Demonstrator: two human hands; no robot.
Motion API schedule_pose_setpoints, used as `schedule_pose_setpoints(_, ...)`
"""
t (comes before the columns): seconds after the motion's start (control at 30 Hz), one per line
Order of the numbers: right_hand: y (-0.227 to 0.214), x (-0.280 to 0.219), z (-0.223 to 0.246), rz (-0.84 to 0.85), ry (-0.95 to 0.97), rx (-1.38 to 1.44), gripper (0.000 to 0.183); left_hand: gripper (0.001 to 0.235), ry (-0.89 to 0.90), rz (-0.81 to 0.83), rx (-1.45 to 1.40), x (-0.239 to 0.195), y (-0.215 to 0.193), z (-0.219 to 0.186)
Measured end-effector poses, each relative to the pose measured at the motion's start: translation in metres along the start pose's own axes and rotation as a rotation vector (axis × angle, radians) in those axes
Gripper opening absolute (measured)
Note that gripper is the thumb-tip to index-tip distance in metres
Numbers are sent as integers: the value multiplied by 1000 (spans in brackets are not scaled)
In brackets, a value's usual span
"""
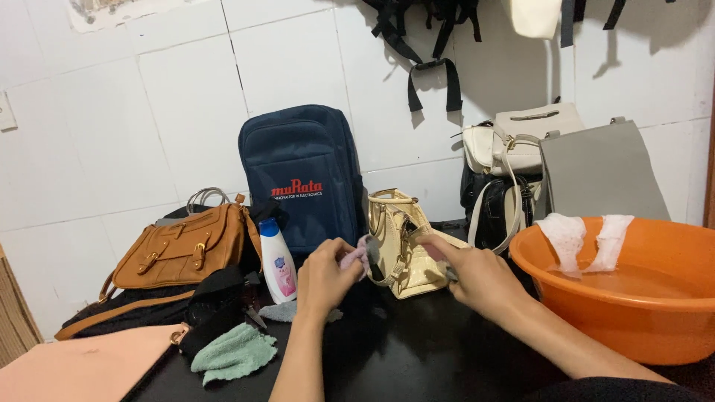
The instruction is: The person sprays a cleaning solution onto a small cream-colored handbag and wipes the exterior and interior surfaces with a cloth. The person rotates the bag to clean different sides and the inside lining, then places the bag back on the table.
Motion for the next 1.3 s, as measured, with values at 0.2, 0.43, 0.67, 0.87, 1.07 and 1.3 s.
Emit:
schedule_pose_setpoints(0.2,22,12,-21,-27,-47,-109,74,14,12,-168,-30,-1,-2,-1)
schedule_pose_setpoints(0.43,22,12,-22,-55,-35,-137,82,14,99,-307,-38,0,-1,2)
schedule_pose_setpoints(0.67,22,10,-22,-30,-88,-109,72,13,103,-323,-49,1,0,3)
schedule_pose_setpoints(0.87,23,10,-23,-24,-114,-158,77,14,111,-324,-60,1,0,2)
schedule_pose_setpoints(1.07,19,9,-22,-2,-97,-120,76,14,108,-321,-61,1,2,3)
schedule_pose_setpoints(1.3,14,9,-13,-46,-69,-72,73,13,105,-298,-53,0,1,2)
Point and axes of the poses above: each hand's wrist, its own x-axis towards the middle knuckle, its own y-axis out of the palm, z = x × y, the point moved 1 cm from there along x, towards the middle knuckle, and after that the axes turned 4 degrees about -y, right-handed, at the moved point
